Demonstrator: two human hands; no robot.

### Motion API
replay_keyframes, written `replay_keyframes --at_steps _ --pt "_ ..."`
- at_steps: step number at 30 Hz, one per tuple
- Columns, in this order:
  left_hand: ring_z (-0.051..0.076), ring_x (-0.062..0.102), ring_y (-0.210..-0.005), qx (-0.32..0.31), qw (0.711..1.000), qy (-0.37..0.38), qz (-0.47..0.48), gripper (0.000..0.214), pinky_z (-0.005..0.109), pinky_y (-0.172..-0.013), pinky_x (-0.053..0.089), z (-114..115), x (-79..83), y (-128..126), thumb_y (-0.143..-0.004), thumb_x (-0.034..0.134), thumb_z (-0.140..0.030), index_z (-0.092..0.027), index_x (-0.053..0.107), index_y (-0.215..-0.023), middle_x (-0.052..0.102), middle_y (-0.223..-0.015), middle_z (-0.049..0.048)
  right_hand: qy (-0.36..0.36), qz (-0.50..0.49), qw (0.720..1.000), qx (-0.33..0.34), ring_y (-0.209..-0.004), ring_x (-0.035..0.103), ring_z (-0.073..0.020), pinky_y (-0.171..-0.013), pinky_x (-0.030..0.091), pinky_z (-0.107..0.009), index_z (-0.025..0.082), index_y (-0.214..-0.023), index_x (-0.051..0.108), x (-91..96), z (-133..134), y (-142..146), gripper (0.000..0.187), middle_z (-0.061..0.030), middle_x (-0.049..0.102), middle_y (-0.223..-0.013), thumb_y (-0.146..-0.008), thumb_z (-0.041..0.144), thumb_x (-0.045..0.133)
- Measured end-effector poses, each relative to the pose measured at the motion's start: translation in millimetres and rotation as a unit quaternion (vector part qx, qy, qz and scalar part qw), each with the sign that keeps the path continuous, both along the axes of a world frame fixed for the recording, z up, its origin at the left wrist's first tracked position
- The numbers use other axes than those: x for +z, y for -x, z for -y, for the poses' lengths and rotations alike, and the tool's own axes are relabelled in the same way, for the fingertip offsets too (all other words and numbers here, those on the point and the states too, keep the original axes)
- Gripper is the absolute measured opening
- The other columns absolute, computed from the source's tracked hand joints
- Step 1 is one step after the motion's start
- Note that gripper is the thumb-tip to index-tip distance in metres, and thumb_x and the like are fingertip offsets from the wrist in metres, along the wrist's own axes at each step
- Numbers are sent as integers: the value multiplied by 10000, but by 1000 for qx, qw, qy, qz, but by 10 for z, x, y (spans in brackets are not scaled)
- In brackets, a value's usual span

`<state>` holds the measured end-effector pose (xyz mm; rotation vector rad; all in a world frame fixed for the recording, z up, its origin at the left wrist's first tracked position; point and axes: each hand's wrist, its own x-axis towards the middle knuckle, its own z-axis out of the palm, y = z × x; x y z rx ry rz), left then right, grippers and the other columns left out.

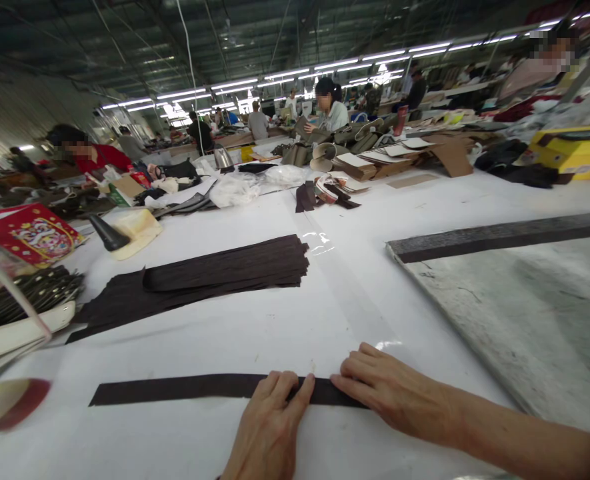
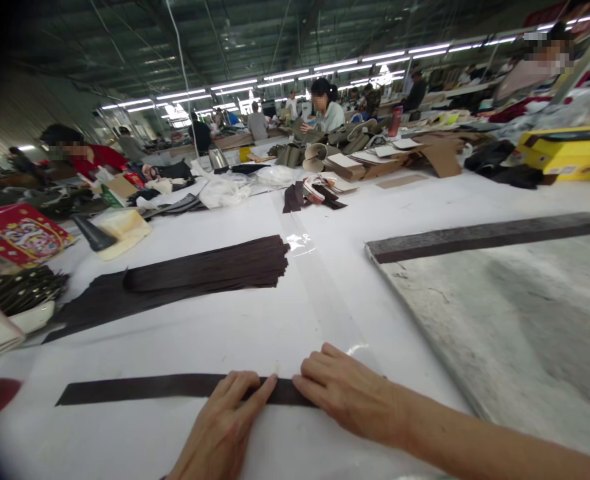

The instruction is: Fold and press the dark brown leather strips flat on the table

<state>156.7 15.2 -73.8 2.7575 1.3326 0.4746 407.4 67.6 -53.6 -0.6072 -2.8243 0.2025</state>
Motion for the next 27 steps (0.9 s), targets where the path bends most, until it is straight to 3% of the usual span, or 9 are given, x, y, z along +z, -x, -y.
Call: replay_keyframes --at_steps 4,7,15,21,27 --pt "247 523 -1050 4 997 -69 -16 640 365 -841 477 7 -1 7 -722 404 17 -175 483 -1328 566 -1196 111 -18 13 1000 10 -729 417 -184 -734 343 -339 99 -1133 561 20 13 -18 267 -59 521 -843 -967 81 353" --pt "244 519 -1092 -12 993 -112 -22 584 353 -881 444 -5 32 -11 -738 409 3 -144 498 -1297 600 -1181 100 -23 22 999 14 -728 413 -189 -732 339 -347 89 -1154 549 24 27 -34 282 -67 522 -856 -962 88 343" --pt "223 564 -899 -57 995 -74 -21 555 345 -810 481 -53 83 -71 -738 387 26 -88 480 -1274 629 -1000 93 -28 56 998 8 -747 421 -193 -749 327 -360 82 -1136 545 54 67 -139 264 -72 525 -876 -971 98 340" --pt "232 540 -849 -46 996 -55 -58 631 375 -766 492 -67 82 -153 -725 419 27 -122 448 -1337 605 -950 82 -30 80 996 2 -763 421 -199 -781 320 -383 69 -1177 531 105 124 -277 291 -75 526 -900 -958 72 339" --pt "225 520 -864 -43 993 -30 -110 729 371 -793 473 -68 110 -187 -738 497 -20 -229 366 -1424 592 -998 58 -34 89 995 -3 -764 422 -199 -782 324 -389 80 -1139 548 145 152 -379 289 -69 524 -884 -958 72 324"
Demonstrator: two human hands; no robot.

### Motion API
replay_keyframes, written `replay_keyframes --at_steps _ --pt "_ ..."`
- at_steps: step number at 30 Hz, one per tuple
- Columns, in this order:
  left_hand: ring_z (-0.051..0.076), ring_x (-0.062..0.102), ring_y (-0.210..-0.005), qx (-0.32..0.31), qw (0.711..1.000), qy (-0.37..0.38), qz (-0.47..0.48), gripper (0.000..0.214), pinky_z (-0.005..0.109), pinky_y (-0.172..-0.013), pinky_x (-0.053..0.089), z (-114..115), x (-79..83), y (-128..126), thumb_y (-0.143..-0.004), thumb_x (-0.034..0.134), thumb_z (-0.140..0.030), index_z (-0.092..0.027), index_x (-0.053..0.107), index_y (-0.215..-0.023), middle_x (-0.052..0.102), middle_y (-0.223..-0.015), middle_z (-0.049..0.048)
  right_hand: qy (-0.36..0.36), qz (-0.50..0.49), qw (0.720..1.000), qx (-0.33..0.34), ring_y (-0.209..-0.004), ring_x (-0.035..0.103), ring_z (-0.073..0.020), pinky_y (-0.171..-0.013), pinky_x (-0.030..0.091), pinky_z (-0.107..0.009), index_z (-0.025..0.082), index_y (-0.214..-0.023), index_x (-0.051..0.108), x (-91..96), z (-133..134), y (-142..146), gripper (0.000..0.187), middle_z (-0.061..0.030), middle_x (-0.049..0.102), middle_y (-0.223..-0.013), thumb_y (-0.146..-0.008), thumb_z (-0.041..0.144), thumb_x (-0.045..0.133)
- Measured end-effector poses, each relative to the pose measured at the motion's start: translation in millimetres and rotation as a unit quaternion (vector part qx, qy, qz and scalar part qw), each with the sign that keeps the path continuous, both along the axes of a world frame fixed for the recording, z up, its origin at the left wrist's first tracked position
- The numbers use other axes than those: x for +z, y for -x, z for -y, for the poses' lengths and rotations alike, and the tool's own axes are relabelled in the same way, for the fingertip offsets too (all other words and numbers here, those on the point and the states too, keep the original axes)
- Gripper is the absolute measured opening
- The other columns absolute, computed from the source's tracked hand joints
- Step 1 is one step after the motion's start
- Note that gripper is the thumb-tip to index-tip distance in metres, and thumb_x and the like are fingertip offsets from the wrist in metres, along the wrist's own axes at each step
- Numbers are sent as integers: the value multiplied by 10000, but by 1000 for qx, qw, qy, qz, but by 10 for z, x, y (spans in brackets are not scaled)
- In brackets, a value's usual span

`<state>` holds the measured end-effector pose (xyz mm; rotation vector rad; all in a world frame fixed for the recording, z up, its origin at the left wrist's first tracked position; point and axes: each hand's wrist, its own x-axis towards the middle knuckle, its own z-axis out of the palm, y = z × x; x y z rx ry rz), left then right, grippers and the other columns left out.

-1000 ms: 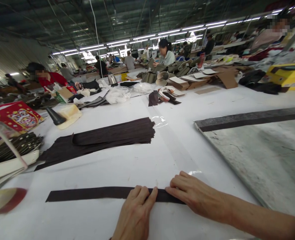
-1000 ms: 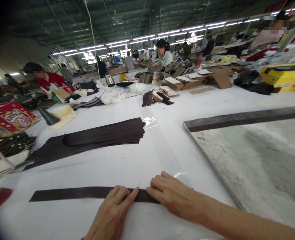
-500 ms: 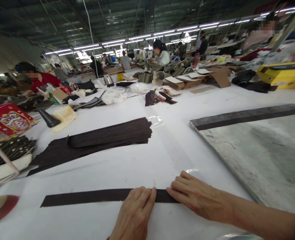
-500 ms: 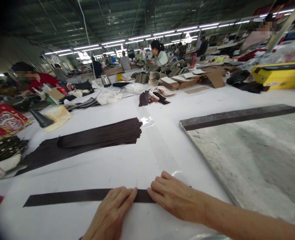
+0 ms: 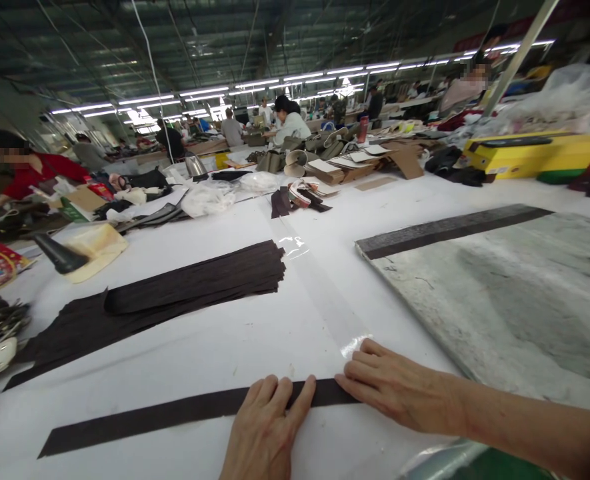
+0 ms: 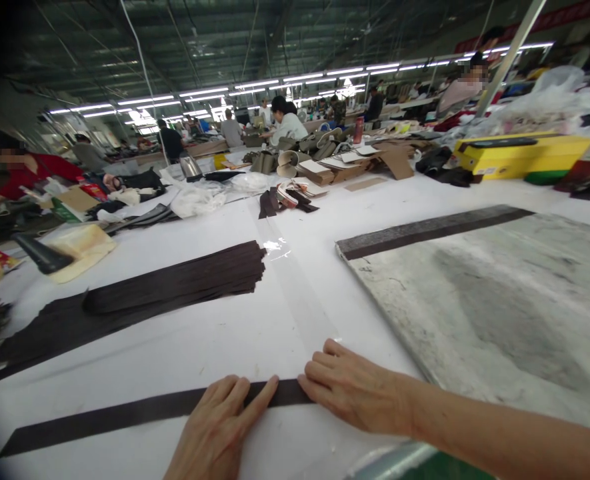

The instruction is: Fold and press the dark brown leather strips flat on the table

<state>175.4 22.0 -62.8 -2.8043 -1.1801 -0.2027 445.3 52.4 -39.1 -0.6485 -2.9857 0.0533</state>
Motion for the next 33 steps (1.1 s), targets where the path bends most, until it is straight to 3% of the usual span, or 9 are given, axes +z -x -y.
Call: replay_keyframes --at_steps 8,18,25,28,33 --pt "213 495 -903 40 999 -14 -26 725 362 -858 419 51 -36 -97 -810 556 -83 -346 323 -1444 581 -1036 23 -22 -6 1000 -6 -754 434 -194 -798 340 -388 66 -1155 547 68 61 -156 309 -81 542 -889 -967 71 301" --pt "214 498 -899 2 994 -105 -27 614 344 -857 380 27 -105 -84 -863 543 -212 -339 354 -1433 579 -1005 18 -1 3 998 -56 -750 459 -194 -804 358 -384 85 -1190 541 149 191 -372 332 -78 551 -874 -969 55 295" --pt "204 502 -898 12 992 -123 -27 592 342 -842 384 55 -156 -105 -865 508 -165 -346 381 -1414 567 -996 25 8 13 996 -83 -789 482 -206 -820 360 -398 92 -1174 546 141 242 -463 307 -87 565 -907 -979 82 309" --pt "199 505 -898 26 992 -123 -28 593 345 -843 386 69 -162 -127 -862 501 -139 -358 393 -1402 560 -998 26 39 -1 994 -104 -806 488 -205 -821 360 -389 116 -1149 553 154 254 -480 298 -85 567 -919 -958 60 332" --pt "212 503 -893 21 992 -124 -21 583 353 -832 389 64 -191 -127 -853 532 -176 -362 406 -1391 565 -988 22 149 -81 970 -176 -893 503 -208 -843 359 -368 175 -1126 543 247 256 -472 325 -74 553 -973 -858 54 405"
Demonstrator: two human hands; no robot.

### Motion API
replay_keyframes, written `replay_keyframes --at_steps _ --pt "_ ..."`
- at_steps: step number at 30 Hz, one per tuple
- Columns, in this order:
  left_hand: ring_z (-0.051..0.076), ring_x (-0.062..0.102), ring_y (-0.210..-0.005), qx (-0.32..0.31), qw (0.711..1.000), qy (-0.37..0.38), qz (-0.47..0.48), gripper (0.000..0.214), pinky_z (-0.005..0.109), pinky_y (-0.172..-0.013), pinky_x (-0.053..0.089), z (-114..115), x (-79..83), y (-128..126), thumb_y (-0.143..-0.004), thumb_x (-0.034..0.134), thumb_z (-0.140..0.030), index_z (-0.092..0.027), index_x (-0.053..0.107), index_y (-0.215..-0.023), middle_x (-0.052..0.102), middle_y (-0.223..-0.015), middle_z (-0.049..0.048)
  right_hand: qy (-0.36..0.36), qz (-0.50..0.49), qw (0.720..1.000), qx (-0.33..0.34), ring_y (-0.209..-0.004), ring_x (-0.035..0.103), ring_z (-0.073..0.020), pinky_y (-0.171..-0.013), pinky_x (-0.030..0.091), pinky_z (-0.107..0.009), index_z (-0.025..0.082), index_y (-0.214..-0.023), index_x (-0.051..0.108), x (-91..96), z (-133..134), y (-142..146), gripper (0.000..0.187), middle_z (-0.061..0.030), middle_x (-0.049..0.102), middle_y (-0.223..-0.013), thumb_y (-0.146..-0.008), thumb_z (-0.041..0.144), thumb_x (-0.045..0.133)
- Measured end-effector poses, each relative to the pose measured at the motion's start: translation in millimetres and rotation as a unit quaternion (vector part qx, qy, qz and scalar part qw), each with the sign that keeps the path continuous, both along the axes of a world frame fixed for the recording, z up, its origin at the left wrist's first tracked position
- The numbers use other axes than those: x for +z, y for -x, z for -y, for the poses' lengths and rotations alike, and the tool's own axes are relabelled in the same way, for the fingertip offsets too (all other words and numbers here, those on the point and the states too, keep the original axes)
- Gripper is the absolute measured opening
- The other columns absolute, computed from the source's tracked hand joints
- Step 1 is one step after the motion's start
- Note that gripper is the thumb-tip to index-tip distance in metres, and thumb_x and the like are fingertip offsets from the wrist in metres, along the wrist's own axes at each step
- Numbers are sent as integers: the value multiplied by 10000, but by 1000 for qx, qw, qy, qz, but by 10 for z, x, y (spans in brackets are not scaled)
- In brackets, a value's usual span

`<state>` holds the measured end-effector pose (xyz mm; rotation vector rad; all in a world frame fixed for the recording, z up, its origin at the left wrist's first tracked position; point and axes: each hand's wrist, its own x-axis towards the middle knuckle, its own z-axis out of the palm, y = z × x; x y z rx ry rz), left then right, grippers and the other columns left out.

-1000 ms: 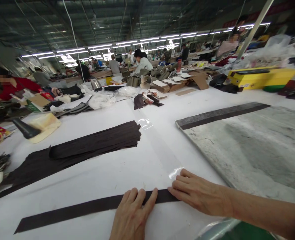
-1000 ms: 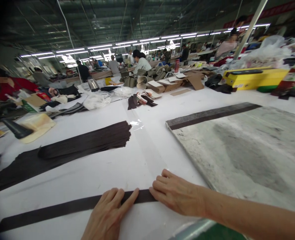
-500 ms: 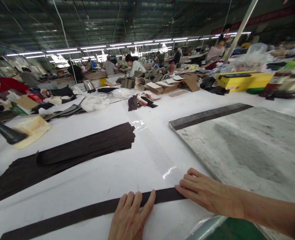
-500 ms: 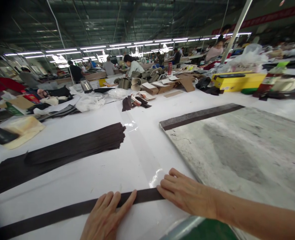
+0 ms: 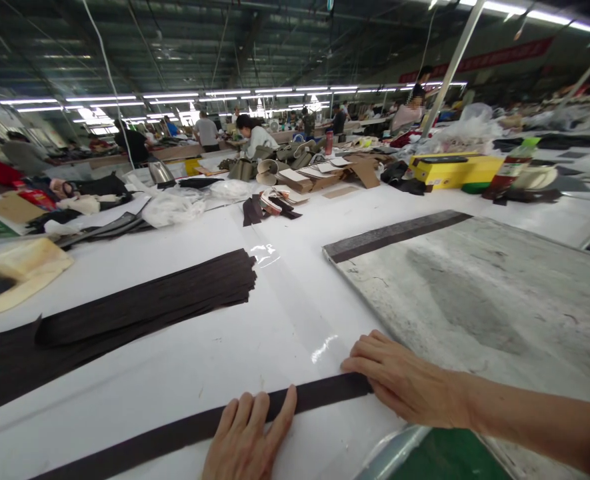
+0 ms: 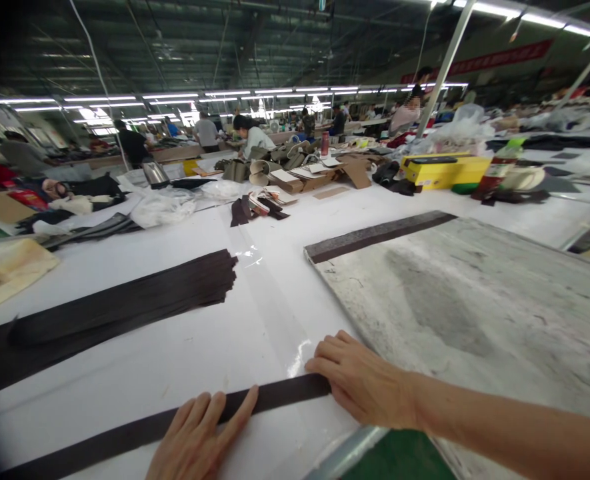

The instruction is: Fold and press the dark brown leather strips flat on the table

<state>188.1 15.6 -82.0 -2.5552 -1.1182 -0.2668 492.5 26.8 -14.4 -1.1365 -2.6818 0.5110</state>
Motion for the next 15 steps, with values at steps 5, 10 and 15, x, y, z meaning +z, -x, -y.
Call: replay_keyframes --at_steps 5,10,15 --pt "217 497 -884 -8 1000 -11 0 552 357 -824 389 -13 -33 19 -871 505 -183 -358 413 -1387 556 -975 22 33 -15 999 -12 -933 494 -216 -881 338 -378 192 -1117 542 22 -28 44 263 -67 555 -1020 -862 143 502" --pt "201 496 -865 -8 1000 -18 -5 550 337 -809 394 -9 -28 27 -890 463 -171 -362 393 -1401 536 -973 24 3 19 1000 9 -872 480 -199 -809 341 -342 173 -1033 572 -105 -72 39 241 -67 567 -954 -928 68 382" --pt "192 502 -870 -4 1000 -19 -14 570 326 -838 402 -3 -6 24 -888 468 -155 -371 381 -1409 531 -972 21 -37 31 998 50 -825 461 -187 -803 333 -344 148 -1024 570 -165 -51 -39 284 -71 561 -911 -946 31 323"
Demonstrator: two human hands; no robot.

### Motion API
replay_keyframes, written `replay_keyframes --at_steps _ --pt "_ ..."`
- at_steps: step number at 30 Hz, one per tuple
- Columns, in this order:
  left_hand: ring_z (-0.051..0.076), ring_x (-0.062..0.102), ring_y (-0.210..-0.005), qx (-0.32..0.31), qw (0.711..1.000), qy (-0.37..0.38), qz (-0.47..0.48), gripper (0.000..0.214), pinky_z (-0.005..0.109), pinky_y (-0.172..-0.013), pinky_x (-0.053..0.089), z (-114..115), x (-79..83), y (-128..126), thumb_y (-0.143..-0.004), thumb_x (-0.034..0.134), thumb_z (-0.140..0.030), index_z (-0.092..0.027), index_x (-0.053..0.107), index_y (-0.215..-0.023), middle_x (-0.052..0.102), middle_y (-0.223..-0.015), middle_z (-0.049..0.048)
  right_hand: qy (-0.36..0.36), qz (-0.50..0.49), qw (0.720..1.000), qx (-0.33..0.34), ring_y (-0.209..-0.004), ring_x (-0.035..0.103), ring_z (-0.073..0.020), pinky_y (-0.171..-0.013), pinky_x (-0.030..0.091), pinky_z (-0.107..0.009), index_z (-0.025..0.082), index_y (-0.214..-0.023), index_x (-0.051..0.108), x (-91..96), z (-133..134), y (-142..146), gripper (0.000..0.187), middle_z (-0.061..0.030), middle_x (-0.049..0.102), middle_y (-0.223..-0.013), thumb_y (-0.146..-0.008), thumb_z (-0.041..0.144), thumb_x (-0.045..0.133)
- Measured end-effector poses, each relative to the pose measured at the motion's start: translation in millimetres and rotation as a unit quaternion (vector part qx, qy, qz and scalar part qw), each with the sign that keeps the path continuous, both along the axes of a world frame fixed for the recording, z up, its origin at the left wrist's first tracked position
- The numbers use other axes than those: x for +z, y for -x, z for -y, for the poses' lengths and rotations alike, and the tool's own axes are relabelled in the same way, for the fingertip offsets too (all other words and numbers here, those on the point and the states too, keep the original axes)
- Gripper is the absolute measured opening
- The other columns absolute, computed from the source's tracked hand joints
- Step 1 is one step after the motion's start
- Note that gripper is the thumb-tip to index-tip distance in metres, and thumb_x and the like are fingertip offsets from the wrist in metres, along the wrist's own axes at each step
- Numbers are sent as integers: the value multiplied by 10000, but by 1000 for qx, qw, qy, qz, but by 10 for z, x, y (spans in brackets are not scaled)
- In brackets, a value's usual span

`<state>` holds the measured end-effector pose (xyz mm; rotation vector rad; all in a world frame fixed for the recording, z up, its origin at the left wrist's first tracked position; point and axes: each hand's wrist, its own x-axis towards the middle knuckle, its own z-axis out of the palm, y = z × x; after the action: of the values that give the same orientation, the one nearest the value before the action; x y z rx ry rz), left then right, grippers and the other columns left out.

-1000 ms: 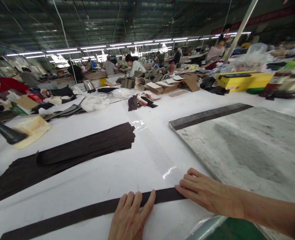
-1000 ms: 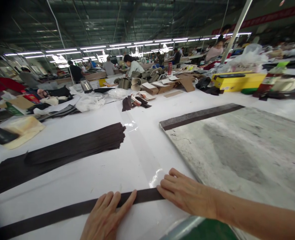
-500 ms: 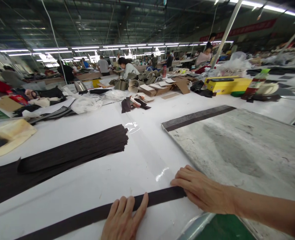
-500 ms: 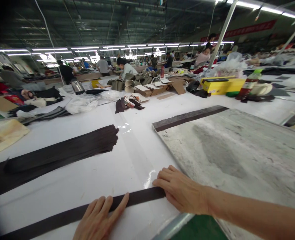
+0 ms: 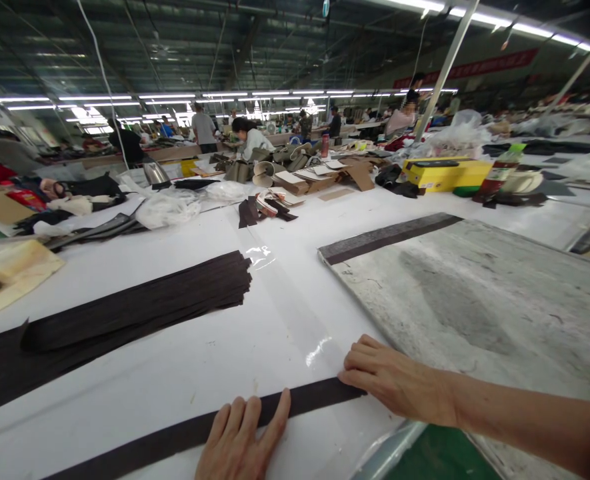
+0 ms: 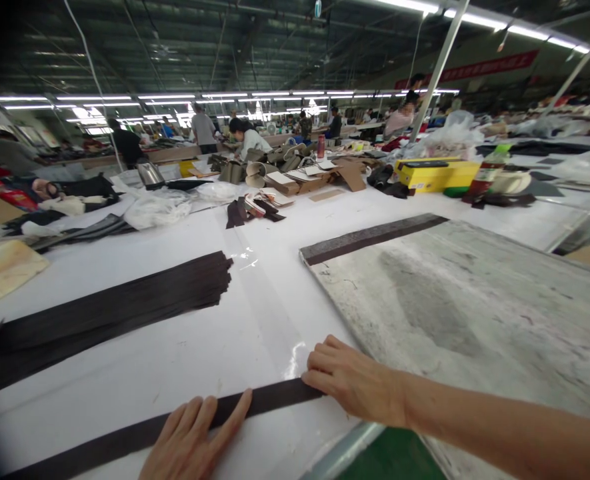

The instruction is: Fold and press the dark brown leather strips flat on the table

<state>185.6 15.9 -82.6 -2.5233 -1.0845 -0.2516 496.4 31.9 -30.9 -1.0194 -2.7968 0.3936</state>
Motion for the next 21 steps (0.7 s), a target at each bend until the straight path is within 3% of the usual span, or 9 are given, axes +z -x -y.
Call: replay_keyframes --at_steps 11,15,18,21 --pt "207 499 -893 4 1000 4 27 520 348 -852 389 13 -24 -13 -897 481 -215 -368 408 -1389 534 -977 30 -87 58 994 24 -784 453 -199 -825 336 -401 99 -1101 566 17 110 -197 295 -83 563 -890 -986 89 295" --pt "206 503 -886 6 1000 8 23 546 352 -844 384 20 -31 -19 -877 506 -190 -368 414 -1385 544 -972 27 -122 41 992 -10 -829 473 -208 -844 325 -412 95 -1190 531 62 149 -190 333 -94 574 -933 -948 32 312" --pt "218 504 -899 8 1000 13 7 590 361 -841 384 24 -29 -15 -848 544 -179 -366 408 -1390 558 -992 31 -104 34 994 -26 -895 487 -208 -870 325 -408 108 -1322 444 95 189 -14 448 -101 577 -1019 -903 -6 335" --pt "237 501 -929 1 1000 -1 -4 595 372 -855 381 17 -17 -1 -837 560 -187 -356 414 -1388 565 -1009 34 -60 46 996 -38 -912 493 -212 -914 321 -421 133 -1332 443 80 246 131 479 -88 581 -1031 -873 10 383"
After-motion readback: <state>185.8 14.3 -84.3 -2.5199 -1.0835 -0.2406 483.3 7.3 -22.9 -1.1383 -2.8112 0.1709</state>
